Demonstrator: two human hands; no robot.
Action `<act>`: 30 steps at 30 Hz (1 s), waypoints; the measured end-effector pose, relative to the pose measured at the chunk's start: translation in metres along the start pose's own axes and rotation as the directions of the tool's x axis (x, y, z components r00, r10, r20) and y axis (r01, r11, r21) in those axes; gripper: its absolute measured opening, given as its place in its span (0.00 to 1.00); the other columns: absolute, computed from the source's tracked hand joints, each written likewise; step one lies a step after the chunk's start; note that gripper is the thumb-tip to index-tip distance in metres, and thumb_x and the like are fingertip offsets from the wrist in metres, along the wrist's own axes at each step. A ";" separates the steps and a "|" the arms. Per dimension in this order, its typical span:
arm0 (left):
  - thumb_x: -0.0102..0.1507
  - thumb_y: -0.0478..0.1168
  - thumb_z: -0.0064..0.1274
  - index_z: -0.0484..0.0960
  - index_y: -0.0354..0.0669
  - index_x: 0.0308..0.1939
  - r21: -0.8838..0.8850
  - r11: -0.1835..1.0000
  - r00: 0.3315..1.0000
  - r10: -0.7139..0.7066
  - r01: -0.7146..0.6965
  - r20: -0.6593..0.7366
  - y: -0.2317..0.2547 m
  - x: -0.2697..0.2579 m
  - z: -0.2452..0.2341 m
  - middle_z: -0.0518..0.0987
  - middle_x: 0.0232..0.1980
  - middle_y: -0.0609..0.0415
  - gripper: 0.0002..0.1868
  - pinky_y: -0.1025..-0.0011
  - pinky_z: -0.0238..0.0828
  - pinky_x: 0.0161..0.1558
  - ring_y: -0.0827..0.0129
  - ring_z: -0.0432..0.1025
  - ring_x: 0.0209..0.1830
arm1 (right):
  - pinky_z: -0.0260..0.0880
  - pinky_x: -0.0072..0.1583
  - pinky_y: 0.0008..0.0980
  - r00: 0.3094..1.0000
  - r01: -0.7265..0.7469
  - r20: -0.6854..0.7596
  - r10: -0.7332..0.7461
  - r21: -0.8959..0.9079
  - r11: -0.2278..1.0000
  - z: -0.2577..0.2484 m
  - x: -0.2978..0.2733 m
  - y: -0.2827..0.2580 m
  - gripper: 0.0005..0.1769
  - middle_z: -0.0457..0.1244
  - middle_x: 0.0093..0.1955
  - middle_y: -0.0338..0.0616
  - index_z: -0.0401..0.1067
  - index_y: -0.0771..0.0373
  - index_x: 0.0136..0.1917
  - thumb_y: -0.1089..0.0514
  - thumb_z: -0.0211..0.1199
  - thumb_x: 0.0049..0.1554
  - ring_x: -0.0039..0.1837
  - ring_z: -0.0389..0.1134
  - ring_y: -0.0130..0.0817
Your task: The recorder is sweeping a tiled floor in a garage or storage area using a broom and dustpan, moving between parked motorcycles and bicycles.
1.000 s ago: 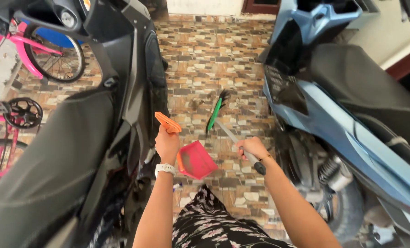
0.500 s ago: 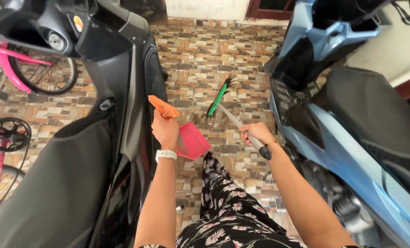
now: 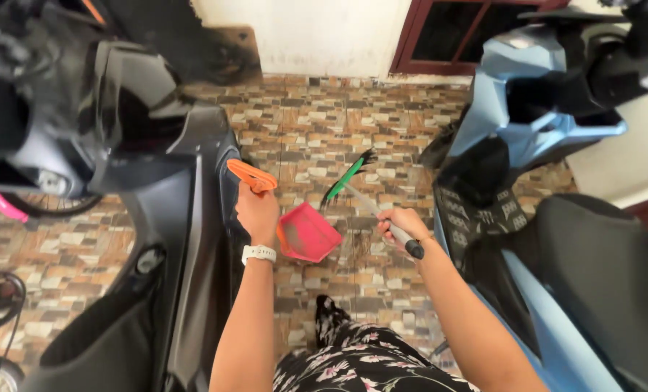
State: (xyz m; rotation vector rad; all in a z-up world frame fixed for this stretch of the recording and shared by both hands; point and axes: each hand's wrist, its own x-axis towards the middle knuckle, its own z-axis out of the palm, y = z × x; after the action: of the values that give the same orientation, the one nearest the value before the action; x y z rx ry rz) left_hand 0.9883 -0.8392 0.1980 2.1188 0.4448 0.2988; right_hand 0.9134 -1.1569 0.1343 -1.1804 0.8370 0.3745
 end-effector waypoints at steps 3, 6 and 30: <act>0.64 0.45 0.54 0.77 0.47 0.47 -0.020 1.000 1.000 -0.007 0.007 0.021 0.027 0.036 0.029 0.84 0.41 0.43 0.11 0.48 0.74 0.47 0.41 0.78 0.44 | 0.56 0.28 0.23 1.000 0.010 0.024 -0.011 0.041 0.999 0.002 0.032 -0.038 0.06 0.62 0.32 0.41 0.70 0.71 0.46 0.64 0.58 0.58 0.28 0.59 0.21; 0.63 0.44 0.53 0.77 0.48 0.47 -0.044 0.999 0.999 -0.007 0.008 0.033 0.044 0.070 0.056 0.84 0.41 0.43 0.11 0.48 0.74 0.46 0.41 0.78 0.43 | 0.58 0.28 0.25 1.000 0.018 0.010 -0.018 -0.038 0.999 0.010 0.056 -0.072 0.07 0.62 0.31 0.42 0.68 0.72 0.46 0.63 0.57 0.59 0.28 0.58 0.22; 0.63 0.39 0.52 0.77 0.45 0.52 -0.067 0.962 0.931 0.272 -0.264 0.244 0.158 0.438 0.431 0.84 0.47 0.40 0.14 0.48 0.71 0.49 0.40 0.76 0.50 | 0.55 0.26 0.25 0.992 0.056 -0.129 0.001 0.437 0.898 0.028 0.408 -0.299 0.05 0.58 0.27 0.37 0.66 0.64 0.45 0.61 0.58 0.59 0.25 0.56 0.24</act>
State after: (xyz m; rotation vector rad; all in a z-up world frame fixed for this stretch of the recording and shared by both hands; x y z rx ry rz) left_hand 1.5778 -1.0570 0.1130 2.1492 -0.0005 0.1864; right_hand 1.3868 -1.3051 0.0321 -0.7950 0.9553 0.0755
